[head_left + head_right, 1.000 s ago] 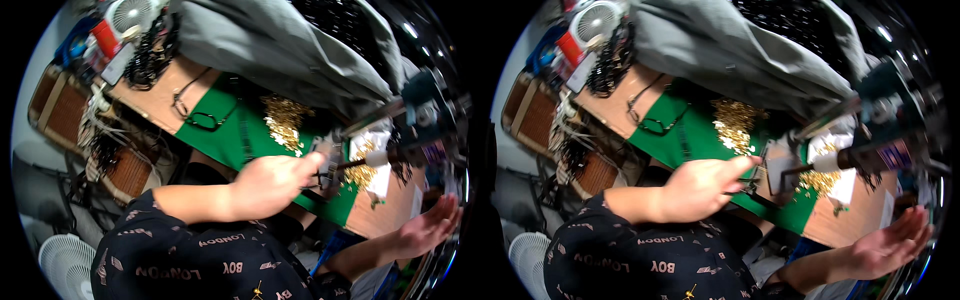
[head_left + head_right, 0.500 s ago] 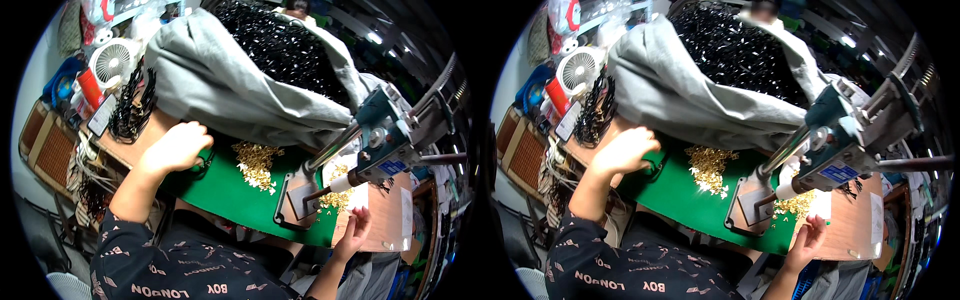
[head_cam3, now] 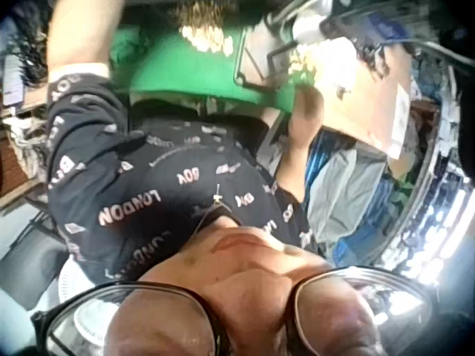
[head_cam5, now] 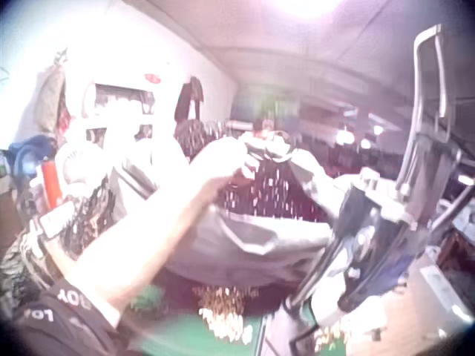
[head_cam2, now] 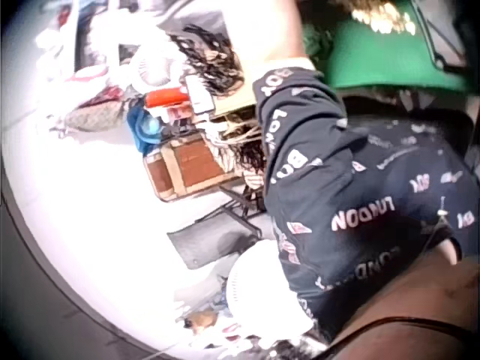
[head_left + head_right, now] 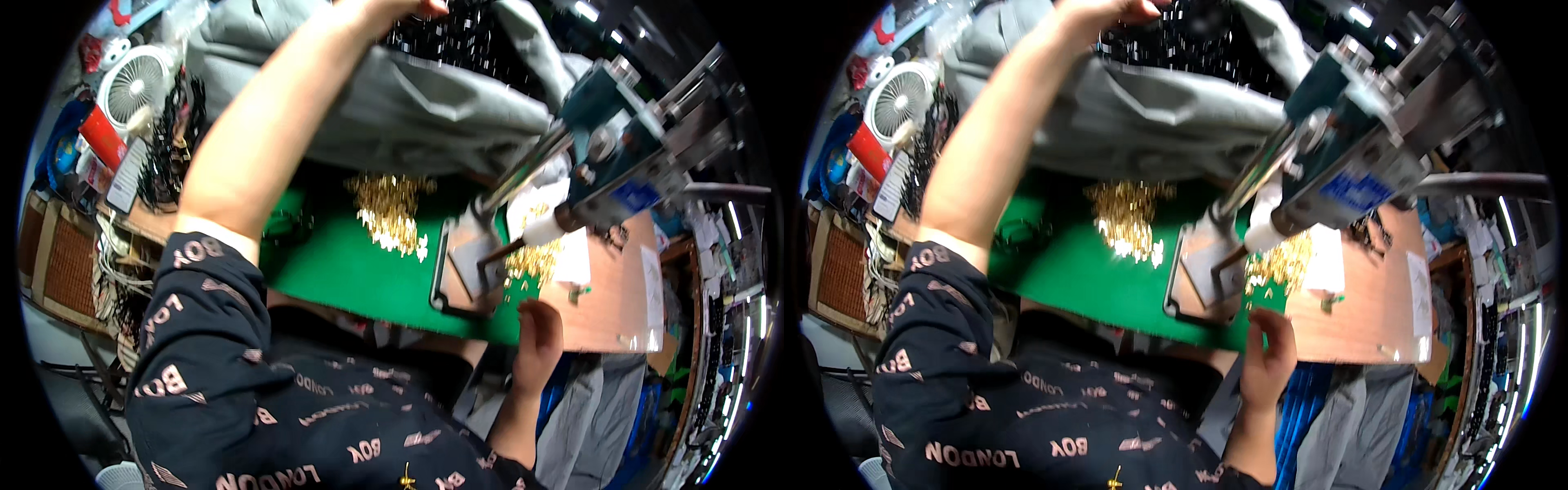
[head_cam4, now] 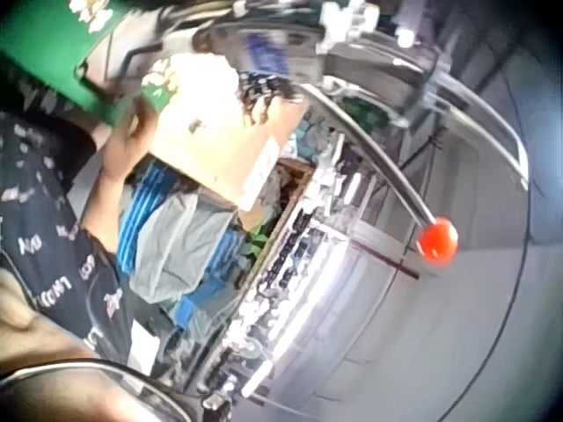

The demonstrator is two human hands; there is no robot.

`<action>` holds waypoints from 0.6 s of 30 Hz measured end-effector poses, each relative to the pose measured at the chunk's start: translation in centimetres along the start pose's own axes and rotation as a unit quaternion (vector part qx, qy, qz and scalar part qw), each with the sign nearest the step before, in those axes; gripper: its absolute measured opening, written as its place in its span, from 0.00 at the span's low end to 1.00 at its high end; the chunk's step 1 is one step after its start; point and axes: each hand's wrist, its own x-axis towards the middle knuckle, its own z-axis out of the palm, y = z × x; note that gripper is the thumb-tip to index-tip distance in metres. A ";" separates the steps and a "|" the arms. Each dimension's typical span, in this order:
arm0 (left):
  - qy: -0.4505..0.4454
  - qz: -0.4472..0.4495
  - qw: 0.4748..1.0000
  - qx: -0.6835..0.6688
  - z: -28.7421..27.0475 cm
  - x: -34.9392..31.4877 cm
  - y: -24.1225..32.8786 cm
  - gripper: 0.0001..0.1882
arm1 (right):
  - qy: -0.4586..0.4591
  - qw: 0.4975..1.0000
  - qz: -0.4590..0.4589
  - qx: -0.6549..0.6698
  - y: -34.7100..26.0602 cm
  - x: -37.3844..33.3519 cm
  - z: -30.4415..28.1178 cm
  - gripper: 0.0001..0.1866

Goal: The person repeatedly picks up black eyeglass frames from a cloth bag and attaches small gold-colored metal hinges to the temples using a vertical press machine. After each attachment, the person inspects the frame and places it on the green work surface, continuing the cycle with additional frames.

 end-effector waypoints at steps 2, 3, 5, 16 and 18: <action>0.047 -0.024 0.999 0.013 0.3 -4.3 6.1 0.13 | -0.075 0.996 -0.017 -0.034 -0.3 0.6 1.6 0.08; 0.070 0.006 0.997 0.031 0.8 -7.2 8.7 0.12 | -0.117 0.991 -0.024 -0.062 -0.7 1.1 2.6 0.08; 0.021 0.187 0.974 0.130 -3.1 -8.8 7.6 0.11 | -0.200 0.971 -0.069 -0.109 -1.5 1.9 5.3 0.07; 0.088 -0.072 0.991 0.070 -5.5 -25.6 9.7 0.35 | -0.208 0.776 -0.396 -0.444 3.4 8.2 12.6 0.02; 0.092 -0.155 0.983 0.021 -5.1 -26.8 9.6 0.38 | -0.236 0.753 -0.399 -0.467 3.9 8.6 12.9 0.02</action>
